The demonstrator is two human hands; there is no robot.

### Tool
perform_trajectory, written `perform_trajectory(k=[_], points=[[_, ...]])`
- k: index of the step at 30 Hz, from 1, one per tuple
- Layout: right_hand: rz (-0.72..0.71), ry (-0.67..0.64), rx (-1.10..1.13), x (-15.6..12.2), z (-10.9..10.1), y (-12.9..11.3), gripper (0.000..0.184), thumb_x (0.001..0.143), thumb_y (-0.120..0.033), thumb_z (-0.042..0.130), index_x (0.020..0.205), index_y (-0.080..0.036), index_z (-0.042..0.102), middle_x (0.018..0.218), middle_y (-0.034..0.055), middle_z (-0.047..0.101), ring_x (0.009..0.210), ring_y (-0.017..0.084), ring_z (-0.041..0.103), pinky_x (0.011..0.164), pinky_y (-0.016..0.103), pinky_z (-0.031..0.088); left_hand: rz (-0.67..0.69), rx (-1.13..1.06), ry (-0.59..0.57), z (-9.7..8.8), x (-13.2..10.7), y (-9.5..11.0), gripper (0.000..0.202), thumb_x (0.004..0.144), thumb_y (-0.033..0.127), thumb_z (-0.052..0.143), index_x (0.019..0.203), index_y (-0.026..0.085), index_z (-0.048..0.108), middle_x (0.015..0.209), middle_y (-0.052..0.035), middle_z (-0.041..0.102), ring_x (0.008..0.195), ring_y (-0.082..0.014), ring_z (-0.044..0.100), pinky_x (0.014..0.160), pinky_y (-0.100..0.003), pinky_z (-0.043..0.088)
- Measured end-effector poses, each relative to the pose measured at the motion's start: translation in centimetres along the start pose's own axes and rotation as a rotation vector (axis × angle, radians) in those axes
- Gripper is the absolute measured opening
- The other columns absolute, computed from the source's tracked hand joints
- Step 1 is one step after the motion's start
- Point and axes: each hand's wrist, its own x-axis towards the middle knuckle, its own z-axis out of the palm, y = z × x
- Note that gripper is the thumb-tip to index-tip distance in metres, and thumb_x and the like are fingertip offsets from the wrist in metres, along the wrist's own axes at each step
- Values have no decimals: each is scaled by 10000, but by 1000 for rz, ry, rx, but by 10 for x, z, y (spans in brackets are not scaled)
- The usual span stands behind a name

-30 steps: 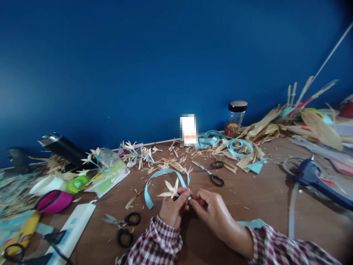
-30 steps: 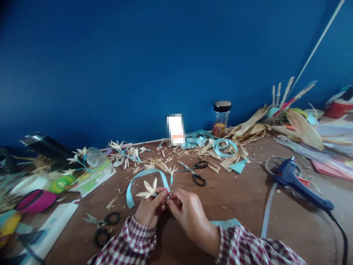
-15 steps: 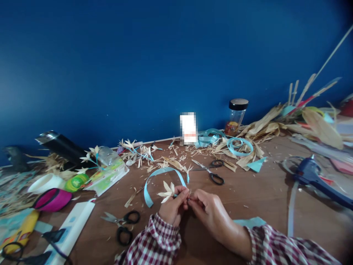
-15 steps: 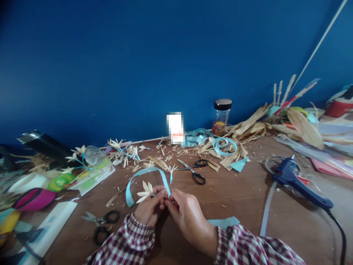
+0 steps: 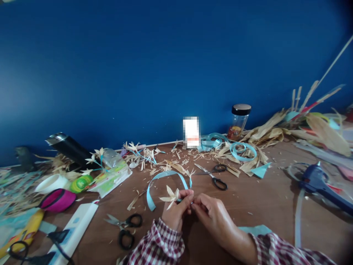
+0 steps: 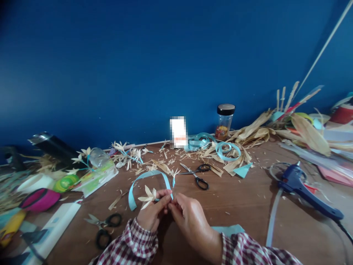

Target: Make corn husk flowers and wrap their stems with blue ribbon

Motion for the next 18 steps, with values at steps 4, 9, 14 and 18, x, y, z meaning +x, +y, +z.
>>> perform_trajectory(k=[4,9,14,18], points=[[3,-9,46,0,0,-3,227,878,-280,464,698,-170,550,626,-3,579,549,114,466,515,212,311,18,-24,32,3,-2,0,380,476,379,829,693,112,668,556,-2,595,469,-66,483,424,-179,369],[20,11,117,0,2,-7,226,874,-269,468,687,-166,542,623,-5,565,560,114,466,522,206,330,25,-82,89,6,-4,-1,368,456,358,840,660,125,642,549,18,585,469,-63,493,430,-175,374],[72,11,183,2,3,-7,260,869,-300,468,656,-162,524,584,-21,519,532,104,425,506,205,323,-70,-130,94,6,-4,2,435,412,385,851,700,123,656,564,2,609,485,-66,518,433,-160,372],[110,15,208,2,1,-8,271,849,-316,496,629,-157,508,567,-29,485,526,98,402,501,204,314,-78,-128,83,6,-5,5,445,389,366,863,701,119,664,577,4,603,483,-56,513,425,-149,364]])
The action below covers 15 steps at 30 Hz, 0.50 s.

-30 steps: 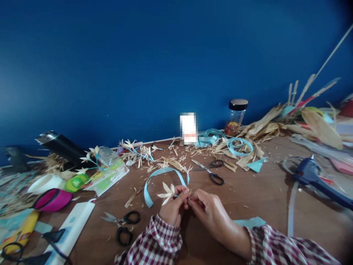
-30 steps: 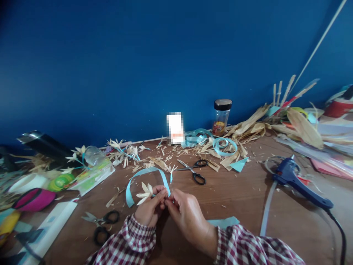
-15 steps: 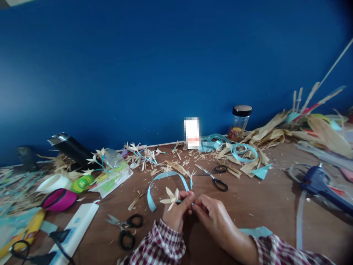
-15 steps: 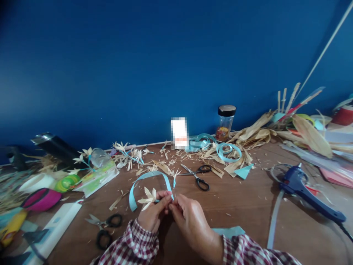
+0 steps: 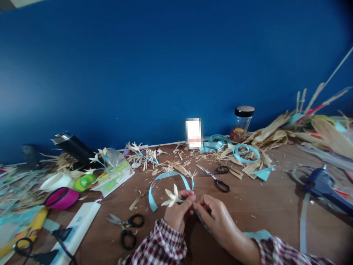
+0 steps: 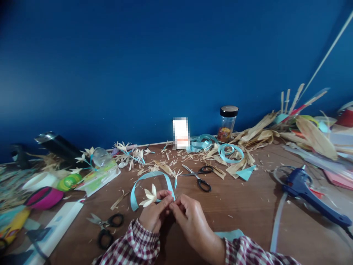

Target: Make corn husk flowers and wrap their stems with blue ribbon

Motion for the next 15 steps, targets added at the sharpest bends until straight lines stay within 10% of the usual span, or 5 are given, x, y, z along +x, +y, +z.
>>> perform_trajectory(k=[15], points=[[-22,-32,-17,3,-3,-2,209,831,-271,525,669,-149,574,575,-17,542,517,98,429,494,201,325,-81,-88,-72,-2,1,2,413,401,358,861,630,107,626,536,-6,604,436,-44,477,394,-142,329]])
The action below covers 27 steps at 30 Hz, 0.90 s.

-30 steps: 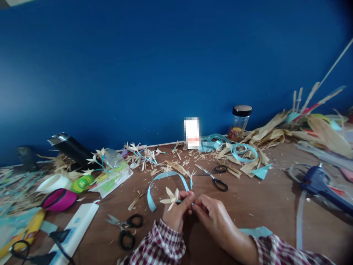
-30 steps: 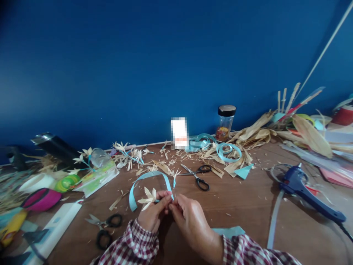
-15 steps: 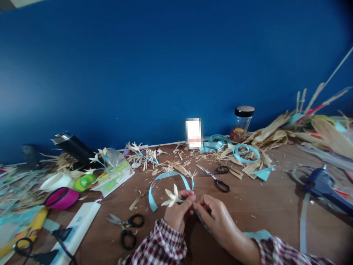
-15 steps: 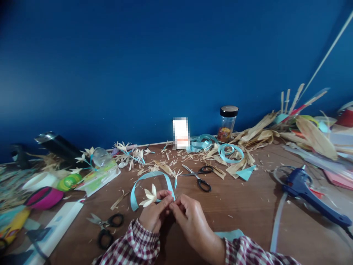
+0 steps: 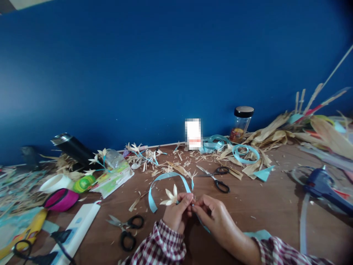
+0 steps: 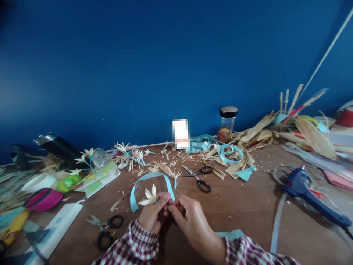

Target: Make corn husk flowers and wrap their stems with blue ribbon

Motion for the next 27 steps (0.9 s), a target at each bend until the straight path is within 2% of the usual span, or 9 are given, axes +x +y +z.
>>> perform_trajectory(k=[8,15,18,23,27], points=[[-17,-25,-15,-3,-1,2,247,858,-312,508,685,-152,581,595,-18,551,542,101,443,507,202,325,13,57,-99,-6,2,3,364,505,391,819,571,119,586,526,23,520,481,-43,434,414,-139,313],[-25,-95,79,-3,-4,-2,264,876,-336,492,731,-156,619,598,-18,556,549,100,462,529,200,346,99,139,-176,-13,6,3,360,555,417,787,566,124,578,531,17,511,473,-54,414,430,-175,311],[27,-110,128,-2,-4,1,280,873,-360,492,741,-149,620,574,-25,529,530,93,450,510,194,338,95,134,-166,-11,3,6,357,564,423,782,577,125,587,534,19,505,482,-53,426,440,-168,333],[131,-100,274,2,-1,7,313,849,-419,504,696,-152,565,503,-58,446,445,69,366,435,181,287,78,138,-128,-7,-1,5,412,563,474,765,774,135,665,633,-1,565,514,-61,462,444,-169,359],[144,-91,325,3,0,5,353,831,-471,507,690,-151,555,497,-62,436,408,56,348,397,172,269,109,202,-3,-5,1,2,356,508,375,819,700,122,660,604,-3,583,532,-80,512,447,-174,365]])
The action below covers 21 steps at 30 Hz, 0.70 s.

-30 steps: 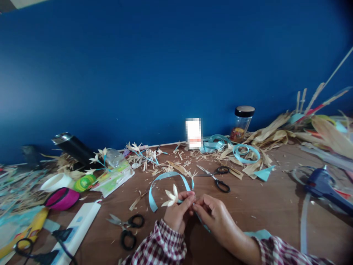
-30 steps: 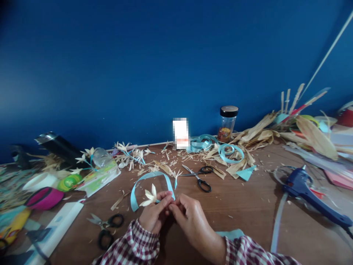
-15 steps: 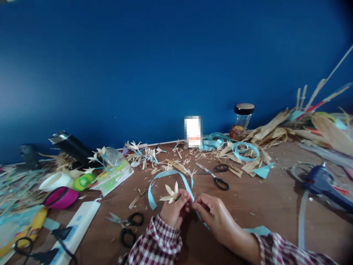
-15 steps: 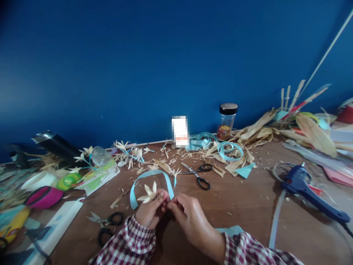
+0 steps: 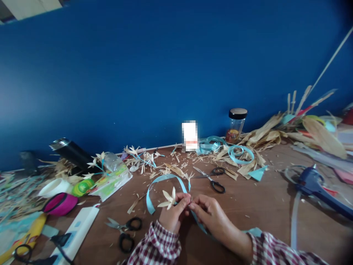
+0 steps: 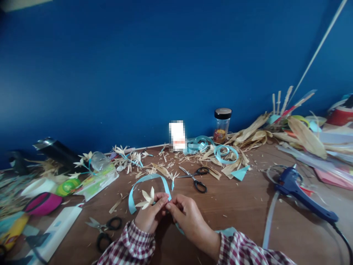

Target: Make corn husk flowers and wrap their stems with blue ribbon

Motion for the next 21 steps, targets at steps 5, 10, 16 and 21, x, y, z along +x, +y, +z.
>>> perform_trajectory(k=[5,10,16,21], points=[[74,0,98,-1,0,-5,423,827,-563,441,684,-171,507,438,-79,404,333,48,316,335,165,229,-87,-106,17,7,1,8,374,449,346,848,684,127,658,562,11,581,535,-80,536,456,-162,379],[92,32,126,1,-1,-3,426,806,-567,480,653,-170,489,433,-85,380,345,42,287,338,159,221,-78,-53,55,16,-1,15,336,478,352,834,641,131,640,546,18,565,502,-68,504,461,-165,378],[103,41,189,4,-5,-2,466,801,-604,452,634,-169,466,439,-90,366,336,34,277,342,156,217,-26,-9,30,25,6,15,333,530,398,798,588,128,613,486,26,519,432,-56,442,449,-181,364],[142,6,234,6,-7,2,468,810,-601,444,627,-171,458,421,-90,358,335,37,286,341,156,223,-17,128,36,24,13,25,349,532,405,795,629,116,624,532,7,571,445,-60,460,449,-186,372]])
